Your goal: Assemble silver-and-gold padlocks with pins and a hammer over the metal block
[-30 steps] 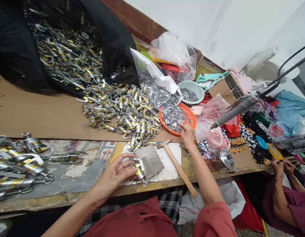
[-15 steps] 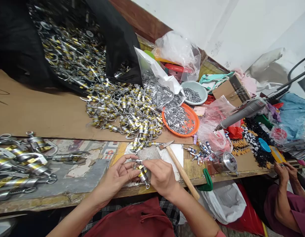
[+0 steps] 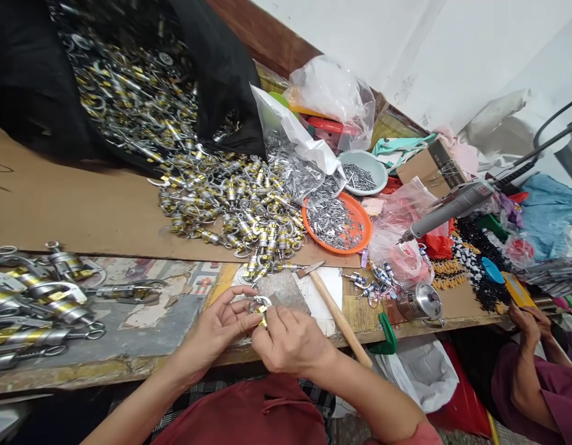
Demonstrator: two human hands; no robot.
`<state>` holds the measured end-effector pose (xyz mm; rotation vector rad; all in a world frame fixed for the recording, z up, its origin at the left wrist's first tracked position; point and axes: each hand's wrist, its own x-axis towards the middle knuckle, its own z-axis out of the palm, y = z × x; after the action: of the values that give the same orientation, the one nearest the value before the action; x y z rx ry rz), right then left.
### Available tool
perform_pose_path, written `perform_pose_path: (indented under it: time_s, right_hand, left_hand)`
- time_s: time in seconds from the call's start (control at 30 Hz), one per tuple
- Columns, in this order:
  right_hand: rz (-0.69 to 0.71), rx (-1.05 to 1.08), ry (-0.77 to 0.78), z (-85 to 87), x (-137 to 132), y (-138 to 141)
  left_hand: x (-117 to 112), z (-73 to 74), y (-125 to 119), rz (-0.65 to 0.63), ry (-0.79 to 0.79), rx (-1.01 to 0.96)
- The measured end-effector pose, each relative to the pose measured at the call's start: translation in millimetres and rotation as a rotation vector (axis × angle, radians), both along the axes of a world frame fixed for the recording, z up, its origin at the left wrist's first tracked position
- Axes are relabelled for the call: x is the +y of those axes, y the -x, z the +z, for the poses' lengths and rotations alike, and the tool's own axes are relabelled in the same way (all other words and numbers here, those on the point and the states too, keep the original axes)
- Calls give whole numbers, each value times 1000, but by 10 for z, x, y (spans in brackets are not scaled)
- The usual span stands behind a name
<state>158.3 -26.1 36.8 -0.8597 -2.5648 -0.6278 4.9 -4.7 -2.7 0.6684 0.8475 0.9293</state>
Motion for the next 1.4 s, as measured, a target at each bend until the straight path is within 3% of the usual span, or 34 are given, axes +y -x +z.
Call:
perform_pose_path:
  time_s: [0.23,0.37,0.43,0.53,0.6,0.67,0.77,0.87,0.97,1.07,1.2,1.4]
  right_hand:
    - [-62,-104,18,-30,-127,57]
    - [-97,105,203,-19,-132,-126]
    - [-206,285,228,-39,-104,-341]
    - [-563,300,273,-164,-75,-694]
    - [-718,221,437,-292,-80,-866]
    - [-760,241,603,-398,-95,-956]
    - [-754,445,663,-403,-132,-956]
    - [-640,577,572,-212,-231,-860]
    - [-466,463,566,18,-407,-744]
    - [-390,305,576,136,-579,-678]
    - [-358,375,445,116,-681,-661]
    - [-406,278,481,70,-687,-602]
  left_hand:
    - [6,-10,-3,8,10,-3]
    - [2,17,-7,-2,18,-16]
    - [3,23,-8,-6,16,-14]
    - [5,18,-6,-7,18,-8]
    - [4,9,-1,-15,11,-8]
    - [3,-2,7,-25,2,-5]
    - [4,-18,14,-40,-7,-7]
    - [10,-26,12,-40,-3,-11]
    - [15,-20,2,-24,8,-11]
    - [9,-7,-9,-1,26,-21]
    - [4,6,-22,20,43,-38]
    - [10,16,-26,54,57,-35]
